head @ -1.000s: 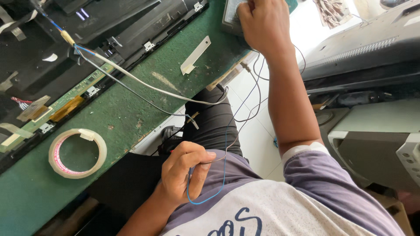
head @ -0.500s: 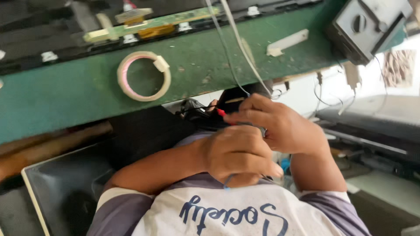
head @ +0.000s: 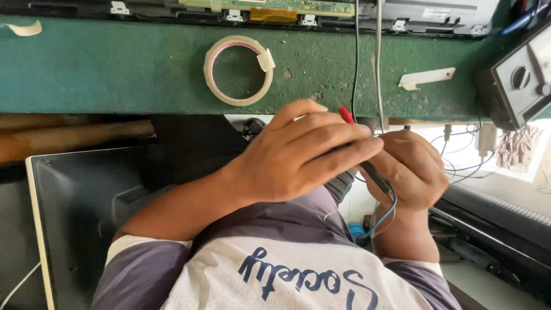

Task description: The person uses multimeter probes to test points on a circuit board inside a disassembled electronic device. They then use a soldering iron and a magnifying glass to work on the board, applying heat to specific areas while viewing through the lens.

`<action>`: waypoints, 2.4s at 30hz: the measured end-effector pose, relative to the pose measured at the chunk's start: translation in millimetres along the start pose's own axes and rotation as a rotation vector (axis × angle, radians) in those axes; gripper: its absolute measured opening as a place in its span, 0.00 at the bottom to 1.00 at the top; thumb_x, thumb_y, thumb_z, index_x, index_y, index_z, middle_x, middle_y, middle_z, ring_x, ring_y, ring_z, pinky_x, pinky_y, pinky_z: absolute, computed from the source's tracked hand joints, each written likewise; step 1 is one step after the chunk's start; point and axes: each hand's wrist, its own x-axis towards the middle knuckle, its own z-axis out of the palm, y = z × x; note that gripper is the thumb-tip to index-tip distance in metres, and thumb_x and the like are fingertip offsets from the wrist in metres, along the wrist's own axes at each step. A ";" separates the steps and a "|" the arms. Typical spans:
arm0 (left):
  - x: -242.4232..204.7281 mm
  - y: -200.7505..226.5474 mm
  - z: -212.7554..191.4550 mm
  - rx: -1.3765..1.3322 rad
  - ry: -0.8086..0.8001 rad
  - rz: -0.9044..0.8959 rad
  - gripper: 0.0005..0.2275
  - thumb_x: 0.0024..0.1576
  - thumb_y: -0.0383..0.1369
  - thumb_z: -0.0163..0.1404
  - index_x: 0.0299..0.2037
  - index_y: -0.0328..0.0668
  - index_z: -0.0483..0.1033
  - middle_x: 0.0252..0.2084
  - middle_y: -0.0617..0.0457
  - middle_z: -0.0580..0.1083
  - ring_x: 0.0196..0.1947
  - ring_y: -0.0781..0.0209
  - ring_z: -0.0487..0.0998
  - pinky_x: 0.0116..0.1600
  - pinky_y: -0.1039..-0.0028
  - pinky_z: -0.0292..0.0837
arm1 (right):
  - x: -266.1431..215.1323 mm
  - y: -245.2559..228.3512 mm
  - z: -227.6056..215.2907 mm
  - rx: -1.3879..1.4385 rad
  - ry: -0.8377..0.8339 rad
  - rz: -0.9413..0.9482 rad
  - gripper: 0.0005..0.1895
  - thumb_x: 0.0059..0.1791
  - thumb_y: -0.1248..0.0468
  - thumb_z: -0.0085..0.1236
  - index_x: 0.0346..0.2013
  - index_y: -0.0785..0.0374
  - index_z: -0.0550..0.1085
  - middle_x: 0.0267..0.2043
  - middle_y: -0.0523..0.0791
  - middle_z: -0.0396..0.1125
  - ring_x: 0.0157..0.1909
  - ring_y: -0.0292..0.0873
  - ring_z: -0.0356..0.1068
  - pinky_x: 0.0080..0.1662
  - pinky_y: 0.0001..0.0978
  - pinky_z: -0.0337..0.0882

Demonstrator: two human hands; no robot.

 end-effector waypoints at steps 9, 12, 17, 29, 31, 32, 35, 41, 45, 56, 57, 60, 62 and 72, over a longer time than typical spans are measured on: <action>-60.7 -29.2 -14.2 0.050 0.096 -0.203 0.11 0.74 0.23 0.51 0.64 0.37 0.75 0.59 0.44 0.80 0.58 0.41 0.86 0.62 0.55 0.85 | 4.5 20.0 11.2 -0.124 0.032 0.015 0.10 0.58 0.72 0.69 0.48 0.80 0.80 0.45 0.61 0.78 0.40 0.61 0.79 0.43 0.53 0.78; -49.8 -39.9 -45.4 0.087 0.470 -0.379 0.05 0.68 0.19 0.53 0.49 0.29 0.70 0.46 0.32 0.79 0.47 0.40 0.85 0.54 0.59 0.84 | -4.7 45.6 2.8 -0.138 0.581 0.249 0.13 0.40 0.89 0.60 0.34 0.78 0.74 0.31 0.61 0.69 0.34 0.57 0.66 0.41 0.49 0.65; -55.1 -61.9 -53.0 -0.058 0.624 -0.493 0.05 0.69 0.23 0.51 0.47 0.33 0.67 0.48 0.38 0.65 0.49 0.45 0.76 0.63 0.54 0.85 | -4.2 51.7 -1.2 0.346 0.705 0.386 0.14 0.62 0.64 0.60 0.39 0.65 0.66 0.31 0.50 0.59 0.28 0.42 0.54 0.33 0.37 0.60; -56.6 -88.0 -50.3 0.026 0.503 -0.621 0.03 0.71 0.22 0.48 0.53 0.33 0.73 0.52 0.42 0.70 0.51 0.52 0.77 0.57 0.69 0.81 | 22.9 28.9 80.6 0.383 0.119 0.608 0.05 0.60 0.70 0.54 0.48 0.71 0.72 0.48 0.56 0.69 0.46 0.54 0.81 0.52 0.35 0.77; -59.8 -89.3 -52.4 0.085 0.492 -0.644 0.04 0.72 0.23 0.49 0.53 0.34 0.74 0.52 0.43 0.71 0.53 0.52 0.76 0.56 0.68 0.81 | 21.3 37.8 79.8 0.309 0.139 0.598 0.05 0.61 0.71 0.53 0.49 0.74 0.72 0.51 0.59 0.69 0.45 0.55 0.80 0.52 0.36 0.76; -60.0 -90.6 -53.7 0.141 0.481 -0.631 0.04 0.72 0.24 0.50 0.54 0.34 0.76 0.52 0.43 0.72 0.51 0.52 0.77 0.54 0.68 0.80 | 21.8 42.9 77.9 0.281 0.176 0.611 0.06 0.62 0.69 0.53 0.50 0.73 0.71 0.49 0.58 0.70 0.45 0.54 0.80 0.52 0.36 0.77; -60.9 -93.6 -51.3 0.206 0.476 -0.612 0.05 0.71 0.25 0.50 0.53 0.33 0.78 0.50 0.43 0.74 0.49 0.51 0.79 0.53 0.66 0.80 | 30.8 46.7 73.0 0.238 0.208 0.621 0.06 0.62 0.69 0.55 0.48 0.72 0.71 0.44 0.57 0.70 0.45 0.53 0.79 0.51 0.37 0.78; -63.2 -93.7 -46.5 0.208 0.480 -0.602 0.05 0.70 0.22 0.51 0.53 0.33 0.78 0.49 0.43 0.74 0.49 0.50 0.80 0.56 0.64 0.82 | 42.5 58.5 87.2 0.254 0.266 0.576 0.09 0.60 0.66 0.58 0.47 0.71 0.71 0.41 0.54 0.67 0.41 0.52 0.77 0.47 0.37 0.76; -64.1 -96.5 -47.5 0.209 0.461 -0.644 0.05 0.70 0.22 0.52 0.53 0.33 0.79 0.49 0.44 0.74 0.49 0.51 0.81 0.56 0.65 0.82 | 37.9 60.0 97.4 0.226 0.251 0.596 0.05 0.59 0.70 0.56 0.45 0.71 0.72 0.41 0.53 0.68 0.38 0.48 0.74 0.43 0.34 0.73; -62.4 -95.8 -47.0 0.089 0.452 -0.738 0.06 0.72 0.21 0.52 0.56 0.33 0.77 0.51 0.42 0.73 0.52 0.52 0.80 0.57 0.69 0.85 | 42.9 58.5 93.1 0.182 0.167 0.633 0.05 0.58 0.71 0.53 0.48 0.71 0.72 0.43 0.55 0.69 0.40 0.48 0.74 0.45 0.34 0.72; -63.2 -95.8 -46.8 0.080 0.458 -0.741 0.06 0.72 0.21 0.52 0.56 0.34 0.77 0.51 0.42 0.73 0.52 0.52 0.80 0.58 0.68 0.84 | 41.8 58.9 93.2 0.181 0.166 0.638 0.05 0.58 0.72 0.53 0.48 0.72 0.72 0.44 0.55 0.69 0.39 0.48 0.73 0.45 0.32 0.71; -60.2 -94.3 -49.9 0.120 0.421 -0.715 0.06 0.72 0.20 0.51 0.57 0.33 0.77 0.51 0.41 0.74 0.53 0.50 0.80 0.60 0.66 0.83 | 41.2 60.9 94.5 0.168 0.184 0.634 0.05 0.57 0.75 0.51 0.47 0.71 0.72 0.42 0.55 0.69 0.36 0.49 0.74 0.43 0.33 0.71; -60.1 -93.7 -49.4 0.148 0.407 -0.724 0.06 0.72 0.20 0.52 0.56 0.34 0.77 0.51 0.42 0.74 0.52 0.51 0.80 0.58 0.67 0.83 | 40.8 59.5 92.6 0.160 0.179 0.639 0.05 0.56 0.74 0.52 0.47 0.70 0.72 0.42 0.55 0.69 0.37 0.48 0.74 0.44 0.33 0.71; -58.5 -85.6 -49.5 0.187 0.319 -0.734 0.05 0.77 0.16 0.51 0.58 0.21 0.78 0.53 0.33 0.69 0.42 0.45 0.81 0.47 0.62 0.81 | 49.5 55.1 88.0 0.091 0.231 0.678 0.06 0.56 0.73 0.50 0.45 0.70 0.74 0.43 0.55 0.74 0.39 0.46 0.75 0.46 0.34 0.75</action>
